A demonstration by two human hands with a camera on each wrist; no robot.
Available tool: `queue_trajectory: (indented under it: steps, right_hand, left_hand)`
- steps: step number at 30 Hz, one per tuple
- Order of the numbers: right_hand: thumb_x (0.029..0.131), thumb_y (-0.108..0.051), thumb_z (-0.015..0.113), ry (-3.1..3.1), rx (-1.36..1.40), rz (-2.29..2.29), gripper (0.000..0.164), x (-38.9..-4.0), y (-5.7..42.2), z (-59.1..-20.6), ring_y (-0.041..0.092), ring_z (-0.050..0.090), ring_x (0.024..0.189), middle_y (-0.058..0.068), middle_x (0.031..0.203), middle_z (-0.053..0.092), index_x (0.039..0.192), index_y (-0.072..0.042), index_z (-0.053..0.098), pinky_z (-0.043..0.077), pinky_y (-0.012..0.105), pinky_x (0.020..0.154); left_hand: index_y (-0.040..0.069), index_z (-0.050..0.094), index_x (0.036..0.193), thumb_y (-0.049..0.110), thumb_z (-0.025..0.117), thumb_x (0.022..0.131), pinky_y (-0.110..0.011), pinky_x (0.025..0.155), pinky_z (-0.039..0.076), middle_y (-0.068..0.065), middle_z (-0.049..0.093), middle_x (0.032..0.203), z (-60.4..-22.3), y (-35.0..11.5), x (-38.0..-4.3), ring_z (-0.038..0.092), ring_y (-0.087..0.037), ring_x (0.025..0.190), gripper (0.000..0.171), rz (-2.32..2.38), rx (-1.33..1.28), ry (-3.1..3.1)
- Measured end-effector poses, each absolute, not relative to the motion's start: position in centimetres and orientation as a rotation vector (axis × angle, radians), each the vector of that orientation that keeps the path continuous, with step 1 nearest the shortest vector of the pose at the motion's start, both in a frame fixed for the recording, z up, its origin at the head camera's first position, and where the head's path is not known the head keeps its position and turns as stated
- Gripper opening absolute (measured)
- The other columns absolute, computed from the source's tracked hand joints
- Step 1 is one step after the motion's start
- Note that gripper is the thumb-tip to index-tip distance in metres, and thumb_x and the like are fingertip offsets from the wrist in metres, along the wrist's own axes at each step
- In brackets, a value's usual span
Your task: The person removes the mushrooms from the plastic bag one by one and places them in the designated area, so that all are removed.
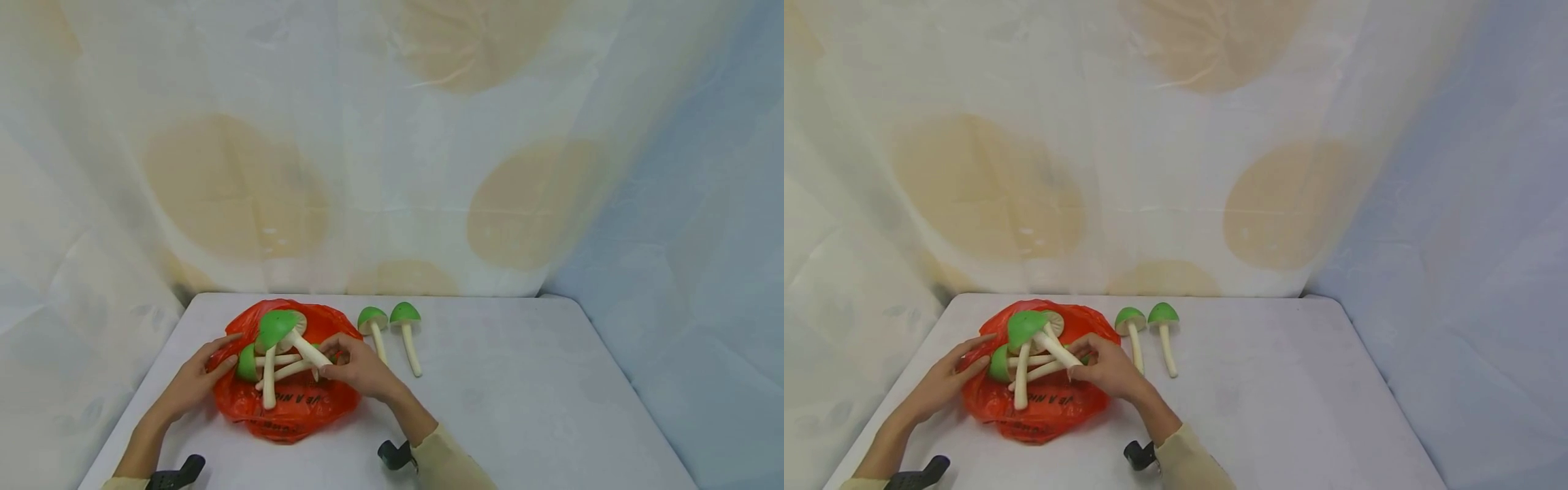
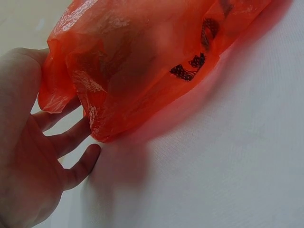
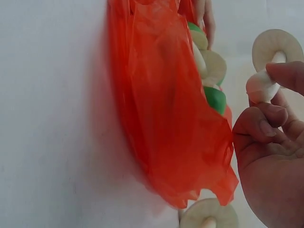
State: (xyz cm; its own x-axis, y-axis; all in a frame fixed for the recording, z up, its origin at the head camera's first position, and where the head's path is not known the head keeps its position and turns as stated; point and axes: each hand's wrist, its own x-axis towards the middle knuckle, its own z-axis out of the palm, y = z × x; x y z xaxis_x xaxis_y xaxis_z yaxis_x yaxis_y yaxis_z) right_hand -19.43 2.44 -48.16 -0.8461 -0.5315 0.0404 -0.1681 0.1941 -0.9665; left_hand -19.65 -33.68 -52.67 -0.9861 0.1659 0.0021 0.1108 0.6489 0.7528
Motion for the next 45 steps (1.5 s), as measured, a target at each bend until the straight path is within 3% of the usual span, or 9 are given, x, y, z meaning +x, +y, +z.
queue_trajectory:
  steps: [10, 20, 29, 34, 41, 45]
  right_hand:
    - [0.090, -0.018, 0.072, 2.250, -0.624, -1.708, 0.025, -20.4, 3.9, -48.7, 0.015, 0.056, 0.080, -0.001, 0.105, 0.064, 0.114, -0.018, 0.063, 0.051, 0.025, 0.069]
    - [0.089, -0.013, 0.071, 2.233, -0.547, -1.808, 0.030, -20.7, 5.2, -48.8, 0.020, 0.058, 0.088, 0.004, 0.109, 0.060, 0.117, -0.011, 0.061, 0.053, 0.026, 0.076]
    - [0.088, -0.008, 0.070, 2.246, -0.451, -1.857, 0.032, -20.6, 6.4, -48.5, 0.016, 0.050, 0.071, 0.009, 0.109, 0.058, 0.118, -0.009, 0.059, 0.044, 0.022, 0.056]
    - [0.089, -0.004, 0.068, 2.187, -0.467, -1.921, 0.033, -20.6, 7.0, -48.9, 0.017, 0.050, 0.067, 0.013, 0.111, 0.055, 0.121, -0.005, 0.057, 0.042, 0.023, 0.052]
    - [0.089, -0.005, 0.069, 2.215, -0.441, -1.941, 0.030, -20.7, 8.0, -49.2, 0.020, 0.056, 0.075, 0.014, 0.110, 0.056, 0.117, -0.005, 0.059, 0.051, 0.025, 0.059]
    - [0.089, -0.011, 0.070, 2.233, -0.359, -1.953, 0.032, -20.5, 8.7, -49.2, 0.029, 0.059, 0.081, 0.012, 0.113, 0.056, 0.118, -0.008, 0.058, 0.054, 0.032, 0.066]
  left_hand:
    - [0.019, 0.042, 0.152, 0.048, 0.055, 0.102, -0.082, 0.103, 0.024, -0.025, 0.034, 0.157, -52.5, -33.5, -19.6, 0.023, -0.055, 0.144, 0.059, 1.261, 0.246, 2.800]
    - [0.017, 0.042, 0.152, 0.047, 0.055, 0.102, -0.082, 0.103, 0.024, -0.025, 0.035, 0.156, -52.6, -33.6, -19.5, 0.023, -0.055, 0.144, 0.060, 1.263, 0.246, 2.793]
    - [0.018, 0.043, 0.152, 0.046, 0.056, 0.102, -0.081, 0.104, 0.024, -0.023, 0.037, 0.156, -52.5, -33.6, -19.4, 0.024, -0.054, 0.144, 0.059, 1.268, 0.252, 2.799]
    - [0.019, 0.044, 0.151, 0.044, 0.058, 0.101, -0.080, 0.105, 0.024, -0.022, 0.037, 0.156, -52.5, -33.7, -19.4, 0.023, -0.054, 0.145, 0.057, 1.307, 0.275, 2.791]
    - [0.020, 0.044, 0.152, 0.044, 0.057, 0.101, -0.081, 0.104, 0.023, -0.023, 0.037, 0.156, -52.5, -33.7, -19.4, 0.023, -0.054, 0.145, 0.057, 1.303, 0.269, 2.788]
    - [0.021, 0.043, 0.152, 0.045, 0.057, 0.101, -0.081, 0.104, 0.024, -0.023, 0.036, 0.156, -52.4, -33.7, -19.4, 0.023, -0.054, 0.145, 0.057, 1.291, 0.257, 2.790]
